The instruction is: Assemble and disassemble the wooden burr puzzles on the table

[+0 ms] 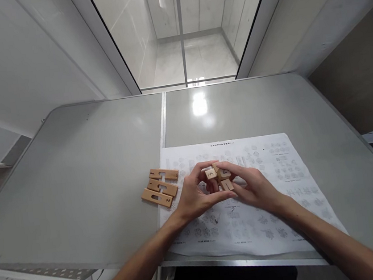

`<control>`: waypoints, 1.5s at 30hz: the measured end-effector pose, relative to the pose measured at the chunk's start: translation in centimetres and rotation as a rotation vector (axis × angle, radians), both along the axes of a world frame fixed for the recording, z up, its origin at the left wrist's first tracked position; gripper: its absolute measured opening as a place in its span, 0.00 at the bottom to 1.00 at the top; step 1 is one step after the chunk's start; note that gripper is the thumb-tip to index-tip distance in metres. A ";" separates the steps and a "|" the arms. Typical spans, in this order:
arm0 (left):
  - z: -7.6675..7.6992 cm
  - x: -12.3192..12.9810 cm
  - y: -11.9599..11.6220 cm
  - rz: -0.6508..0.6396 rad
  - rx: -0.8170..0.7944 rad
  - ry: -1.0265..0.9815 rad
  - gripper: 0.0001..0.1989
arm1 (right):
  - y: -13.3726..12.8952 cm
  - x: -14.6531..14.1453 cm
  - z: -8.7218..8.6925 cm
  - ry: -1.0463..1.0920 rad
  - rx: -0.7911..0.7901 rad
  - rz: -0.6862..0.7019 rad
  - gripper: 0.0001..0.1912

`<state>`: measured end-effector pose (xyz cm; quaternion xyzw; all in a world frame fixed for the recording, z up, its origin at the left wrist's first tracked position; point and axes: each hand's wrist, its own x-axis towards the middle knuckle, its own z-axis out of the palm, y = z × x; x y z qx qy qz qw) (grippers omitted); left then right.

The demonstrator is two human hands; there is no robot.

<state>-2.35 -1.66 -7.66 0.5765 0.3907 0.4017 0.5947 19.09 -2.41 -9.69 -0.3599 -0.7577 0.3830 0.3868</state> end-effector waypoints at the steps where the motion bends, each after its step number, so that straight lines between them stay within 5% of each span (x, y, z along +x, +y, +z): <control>1: 0.0 0.0 0.0 -0.005 0.000 0.005 0.36 | 0.0 0.0 0.0 -0.007 0.005 0.002 0.32; 12: -0.9 -0.1 0.4 0.065 0.177 0.093 0.36 | 0.2 -0.1 0.1 0.064 -0.029 0.008 0.34; 28: -0.3 -0.2 0.5 -0.037 0.113 -0.082 0.39 | -0.3 -0.3 0.1 0.054 -0.108 -0.189 0.44; 39: 0.0 -0.2 0.6 0.001 -0.064 -0.164 0.36 | 0.3 0.1 1.5 0.103 -0.188 -0.060 0.24; 45: 0.1 -0.3 0.7 -0.025 -0.092 -0.159 0.36 | 0.4 0.2 1.0 0.012 -0.011 -0.195 0.07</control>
